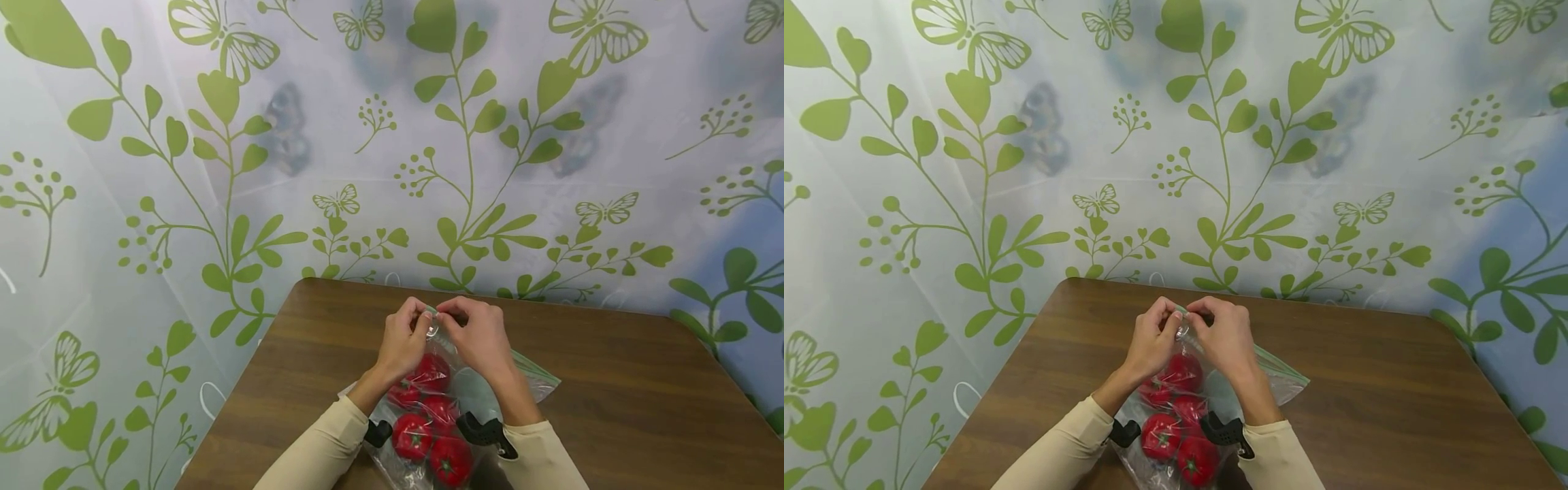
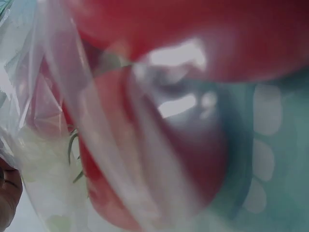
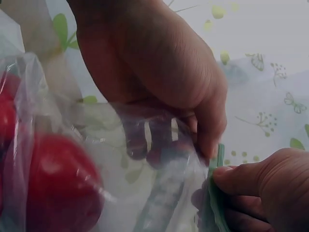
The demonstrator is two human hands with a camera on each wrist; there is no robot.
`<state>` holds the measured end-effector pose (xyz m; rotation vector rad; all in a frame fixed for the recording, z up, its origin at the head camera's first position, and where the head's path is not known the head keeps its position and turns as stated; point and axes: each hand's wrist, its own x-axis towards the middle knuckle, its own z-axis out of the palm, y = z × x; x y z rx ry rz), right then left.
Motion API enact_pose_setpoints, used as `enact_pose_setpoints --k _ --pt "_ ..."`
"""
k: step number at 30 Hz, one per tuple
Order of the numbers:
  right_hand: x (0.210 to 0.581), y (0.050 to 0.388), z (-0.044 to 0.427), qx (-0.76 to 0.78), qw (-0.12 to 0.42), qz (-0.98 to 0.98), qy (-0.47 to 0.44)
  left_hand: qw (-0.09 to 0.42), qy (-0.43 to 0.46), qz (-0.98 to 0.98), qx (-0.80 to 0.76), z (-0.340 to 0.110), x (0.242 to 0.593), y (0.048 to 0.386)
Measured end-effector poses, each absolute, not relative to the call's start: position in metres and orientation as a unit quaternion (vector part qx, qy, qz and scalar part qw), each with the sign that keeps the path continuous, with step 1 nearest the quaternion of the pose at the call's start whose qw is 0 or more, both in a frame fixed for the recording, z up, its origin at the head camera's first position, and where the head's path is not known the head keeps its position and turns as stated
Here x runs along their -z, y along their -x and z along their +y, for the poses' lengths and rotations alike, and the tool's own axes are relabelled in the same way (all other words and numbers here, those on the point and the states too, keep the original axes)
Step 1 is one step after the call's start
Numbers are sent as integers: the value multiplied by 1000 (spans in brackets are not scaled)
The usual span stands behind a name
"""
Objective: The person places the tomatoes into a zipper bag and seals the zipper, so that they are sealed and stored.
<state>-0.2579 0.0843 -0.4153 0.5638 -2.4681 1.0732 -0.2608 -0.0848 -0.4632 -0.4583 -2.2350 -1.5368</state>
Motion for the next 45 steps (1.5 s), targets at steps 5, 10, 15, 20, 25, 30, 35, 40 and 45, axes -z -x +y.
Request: enact_pose_setpoints --k 5,10,15,20,25,30,35,40,45 --pt "423 256 95 -374 193 -888 -187 200 157 -792 555 -85 464 259" --pt "431 251 109 -364 191 -894 -179 197 155 -789 561 -84 466 260" --pt "437 244 127 -349 181 -906 -157 201 148 -784 568 -83 468 260" --pt "444 238 148 -344 168 -914 -136 207 148 -782 568 -83 468 261" --pt "450 233 165 -342 158 -917 -133 195 160 -785 566 -82 467 261" --pt "451 228 179 -335 149 -922 -123 191 152 -782 573 -83 468 263" --pt "453 221 198 -325 142 -929 -106 190 114 -781 584 -88 467 265" --pt "456 215 221 -304 150 -936 -92 187 85 -780 591 -94 465 267" --pt "456 212 243 -284 157 -942 -87 190 68 -779 594 -96 464 268"
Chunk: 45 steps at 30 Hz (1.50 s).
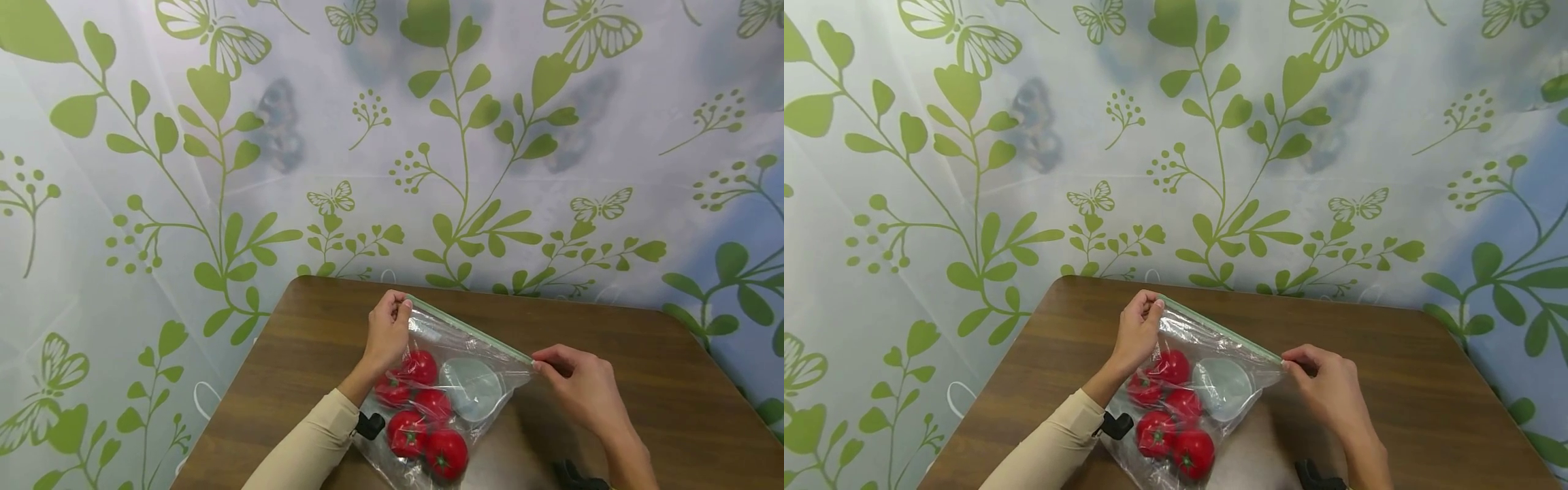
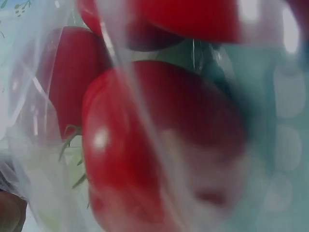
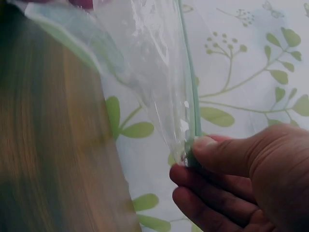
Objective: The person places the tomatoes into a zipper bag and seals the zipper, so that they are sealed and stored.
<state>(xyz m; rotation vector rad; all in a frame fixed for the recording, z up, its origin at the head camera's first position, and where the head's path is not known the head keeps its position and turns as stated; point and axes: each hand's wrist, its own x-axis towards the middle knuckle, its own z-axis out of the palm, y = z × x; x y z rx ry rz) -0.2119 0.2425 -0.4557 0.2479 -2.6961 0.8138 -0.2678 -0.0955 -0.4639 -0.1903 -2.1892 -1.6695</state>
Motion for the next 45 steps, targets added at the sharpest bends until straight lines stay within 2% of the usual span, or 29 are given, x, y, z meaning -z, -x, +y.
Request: enact_pose_setpoints --k 10,15,22,27,30,36,45 --pt "435 230 277 -260 171 -942 -129 154 66 -773 612 -83 454 263" --pt "437 259 282 -257 176 -939 -144 125 33 -772 622 -77 451 263" --pt "456 313 270 -281 168 -935 -139 127 -12 -762 635 -77 450 276" --pt "468 343 251 -296 161 -930 -146 119 -46 -748 652 -93 463 294" --pt "474 355 240 -309 153 -926 -151 79 -56 -729 677 -106 473 308" --pt "491 360 230 -332 111 -927 -133 -54 -59 -691 718 -129 489 324" --pt "510 340 225 -350 72 -927 -115 -88 -81 -712 692 -149 513 329"
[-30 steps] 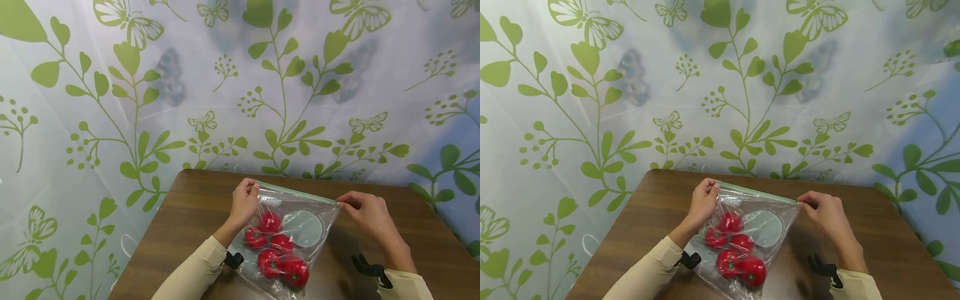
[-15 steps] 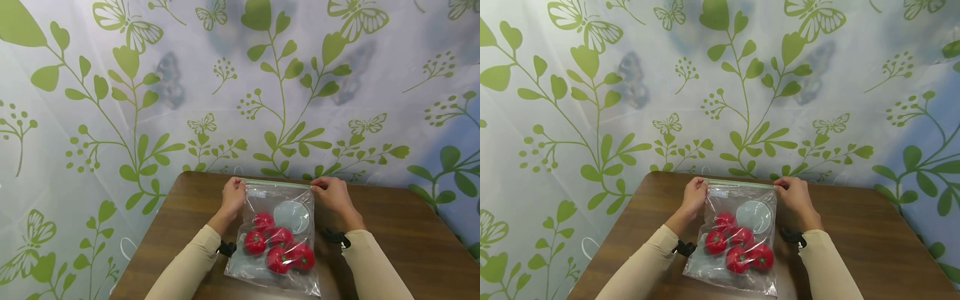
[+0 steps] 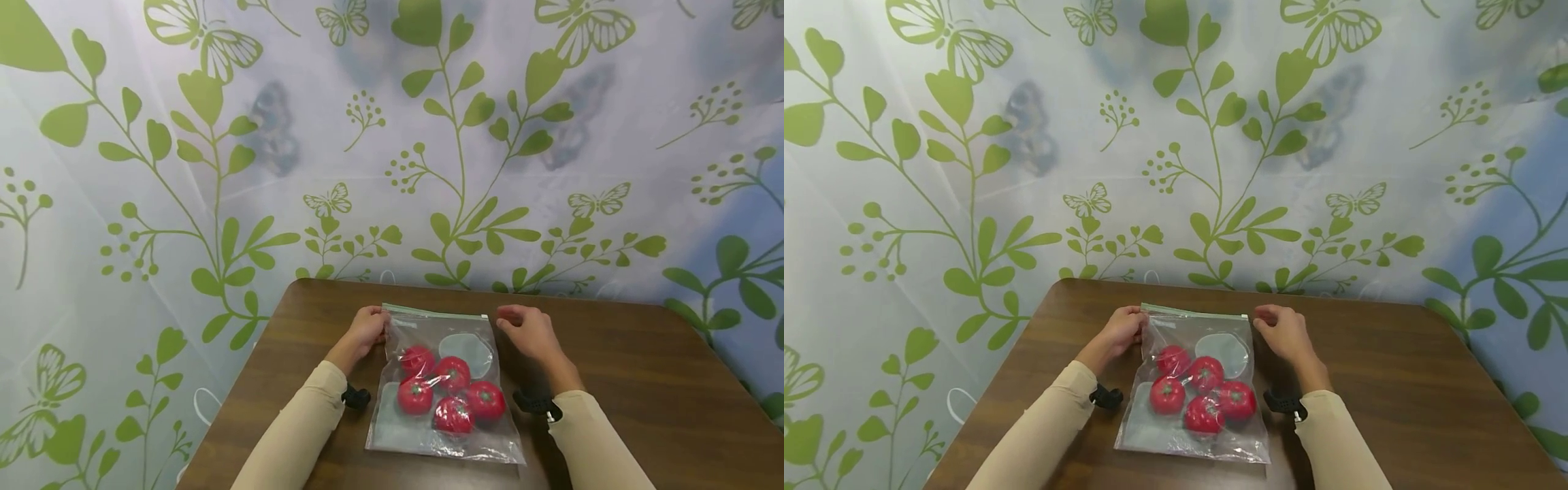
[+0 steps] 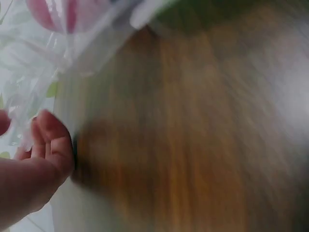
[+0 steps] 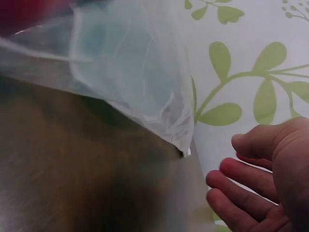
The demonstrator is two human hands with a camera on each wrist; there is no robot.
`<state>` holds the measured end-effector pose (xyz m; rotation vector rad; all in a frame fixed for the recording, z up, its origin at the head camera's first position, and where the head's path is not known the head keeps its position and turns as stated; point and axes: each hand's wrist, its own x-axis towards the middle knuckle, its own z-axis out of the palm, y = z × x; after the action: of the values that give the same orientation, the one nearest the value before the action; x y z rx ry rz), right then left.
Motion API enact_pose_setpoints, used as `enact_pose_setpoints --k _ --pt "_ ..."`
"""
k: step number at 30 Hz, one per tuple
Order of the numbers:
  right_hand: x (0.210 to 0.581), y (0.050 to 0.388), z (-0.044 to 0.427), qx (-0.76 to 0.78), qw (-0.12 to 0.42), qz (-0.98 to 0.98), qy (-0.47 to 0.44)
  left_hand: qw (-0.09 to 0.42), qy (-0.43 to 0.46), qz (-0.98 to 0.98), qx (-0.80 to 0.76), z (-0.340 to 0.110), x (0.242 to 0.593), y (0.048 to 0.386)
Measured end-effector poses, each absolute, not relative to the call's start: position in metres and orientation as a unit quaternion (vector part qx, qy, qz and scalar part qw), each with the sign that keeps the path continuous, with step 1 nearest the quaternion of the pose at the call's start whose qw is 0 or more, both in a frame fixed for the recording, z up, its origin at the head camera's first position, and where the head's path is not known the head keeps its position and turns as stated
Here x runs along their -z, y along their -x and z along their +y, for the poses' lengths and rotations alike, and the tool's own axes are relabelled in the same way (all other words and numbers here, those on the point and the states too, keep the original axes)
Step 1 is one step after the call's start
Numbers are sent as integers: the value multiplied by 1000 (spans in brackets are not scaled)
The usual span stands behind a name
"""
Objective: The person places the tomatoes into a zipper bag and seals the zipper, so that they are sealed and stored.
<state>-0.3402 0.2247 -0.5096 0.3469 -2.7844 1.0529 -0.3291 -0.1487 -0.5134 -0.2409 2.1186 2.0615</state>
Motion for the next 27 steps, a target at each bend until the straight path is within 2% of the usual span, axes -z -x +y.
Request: enact_pose_setpoints --k 5,13,21,27 --pt "510 324 238 -339 51 -932 -119 84 73 752 -650 -158 510 321" --pt "480 297 262 -305 58 -940 -139 -16 2 857 -515 -184 465 297" --pt "433 275 278 -201 139 -956 -161 -103 -96 909 -393 -213 393 262" --pt "410 265 287 -156 203 -955 -151 -183 -100 920 -331 -223 357 241"
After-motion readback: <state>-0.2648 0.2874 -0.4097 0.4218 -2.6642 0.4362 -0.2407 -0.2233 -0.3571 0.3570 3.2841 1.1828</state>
